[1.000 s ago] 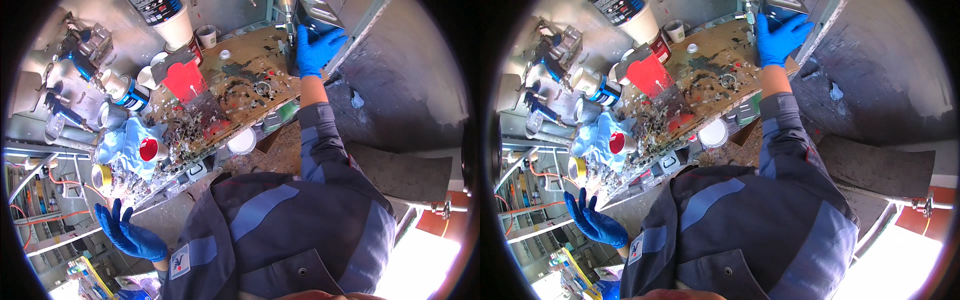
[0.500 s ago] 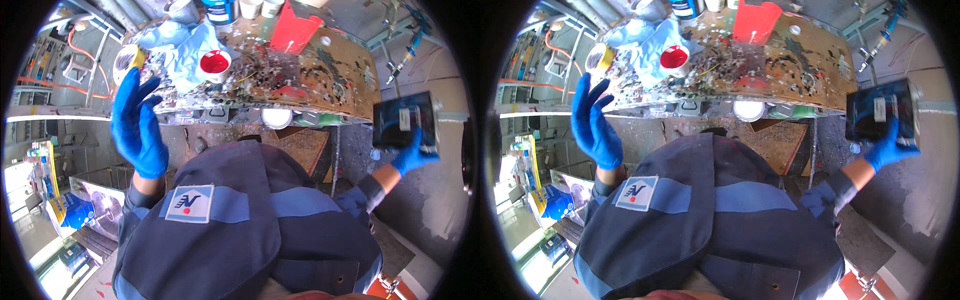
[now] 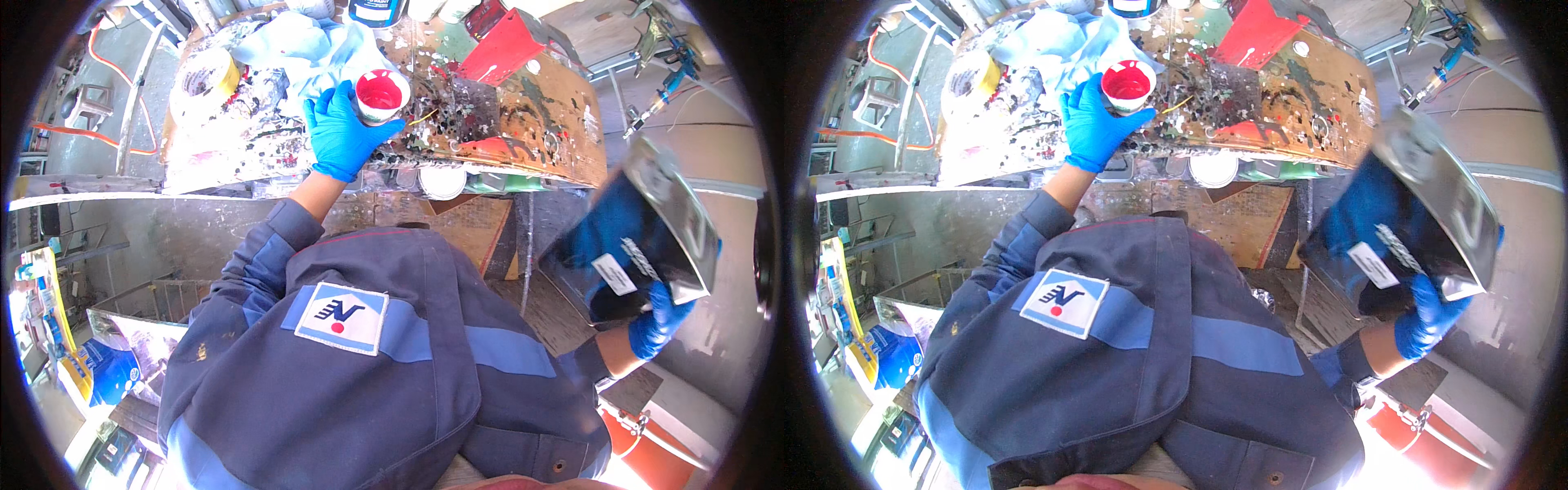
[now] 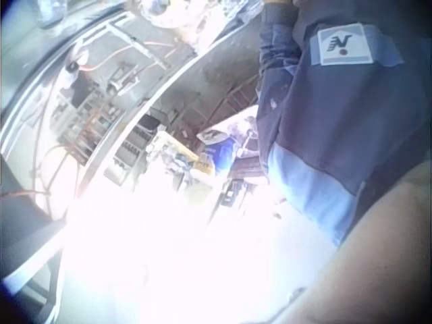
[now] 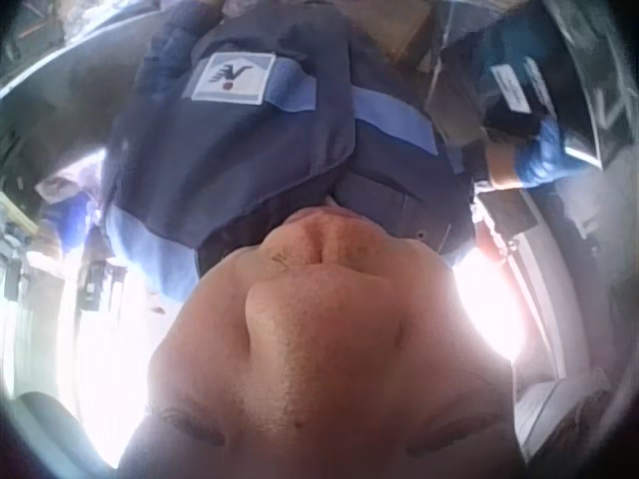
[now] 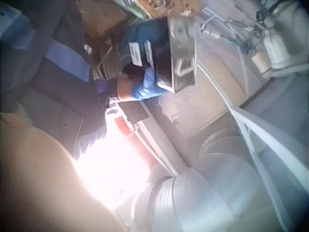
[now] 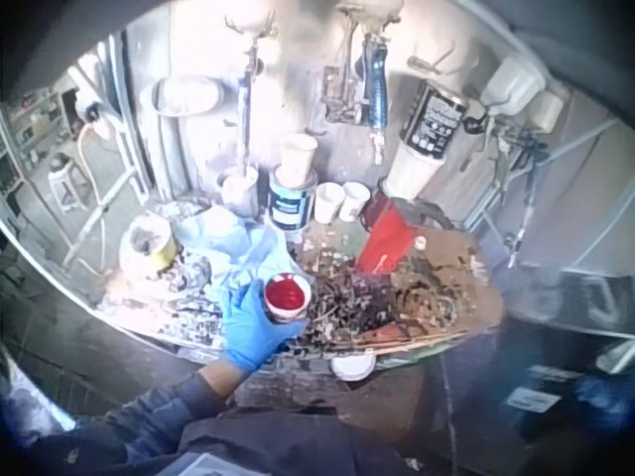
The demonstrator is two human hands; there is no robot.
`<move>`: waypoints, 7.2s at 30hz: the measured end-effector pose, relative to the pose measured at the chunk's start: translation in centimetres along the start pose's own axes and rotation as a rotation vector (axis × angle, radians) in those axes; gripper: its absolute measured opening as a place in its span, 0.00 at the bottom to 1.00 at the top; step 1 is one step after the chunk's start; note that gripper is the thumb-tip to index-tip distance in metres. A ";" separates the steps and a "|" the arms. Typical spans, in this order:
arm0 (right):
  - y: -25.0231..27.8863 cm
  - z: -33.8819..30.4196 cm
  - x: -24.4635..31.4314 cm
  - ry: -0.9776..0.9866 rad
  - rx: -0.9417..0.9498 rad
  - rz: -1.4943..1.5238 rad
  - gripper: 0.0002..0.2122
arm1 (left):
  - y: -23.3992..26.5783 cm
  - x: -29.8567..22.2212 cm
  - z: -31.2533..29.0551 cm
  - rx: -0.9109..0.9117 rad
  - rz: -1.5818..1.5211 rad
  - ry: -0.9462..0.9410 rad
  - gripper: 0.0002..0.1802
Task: The person pours a white liquid from a can into a small cup, then uses a yellow measuring tape to measure a distance. They handle a black pouch and a spray gun, then wipe a metal strip with a cloth. The person stirs red paint in a cup with a stick and pours it into a spray gun container.
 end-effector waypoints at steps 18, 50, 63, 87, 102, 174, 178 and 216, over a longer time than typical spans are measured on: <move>-24.5 1.3 3.5 0.017 0.617 -0.207 0.55 | 0.1 0.6 -0.8 0.130 -0.280 -0.110 0.40; -30.9 0.9 3.2 -0.003 0.877 -0.641 0.55 | -0.9 0.3 -1.4 0.263 -0.153 -0.180 0.37; -31.8 1.2 3.9 0.017 0.916 -0.743 0.56 | 0.4 0.0 -0.9 0.176 -0.236 -0.184 0.32; -33.1 1.4 4.6 0.005 0.965 -0.818 0.57 | -1.2 1.1 -1.8 0.228 -0.212 -0.185 0.41; -31.6 1.2 2.6 -0.131 0.873 -0.450 0.54 | -0.1 0.8 -1.1 0.218 -0.251 -0.130 0.34; 6.3 14.0 -30.7 0.103 -0.725 -0.303 0.41 | 11.2 1.3 -4.8 -0.115 -0.655 0.728 0.37; 6.3 12.6 -27.3 0.185 -0.833 -0.281 0.42 | 10.3 0.5 -3.0 0.035 -0.796 0.673 0.46; -9.5 17.3 -12.6 0.068 -0.465 0.509 0.16 | 18.2 -4.9 -5.0 -0.093 -1.408 0.692 0.31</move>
Point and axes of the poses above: each hand's wrist, its own z-axis towards the middle knuckle, its own y-axis out of the back of the hand, x = y × z, the point moved 10 cm from there along z, towards the middle knuckle, and after that the axes turned 4 degrees about -x, right-handed, at the moved point
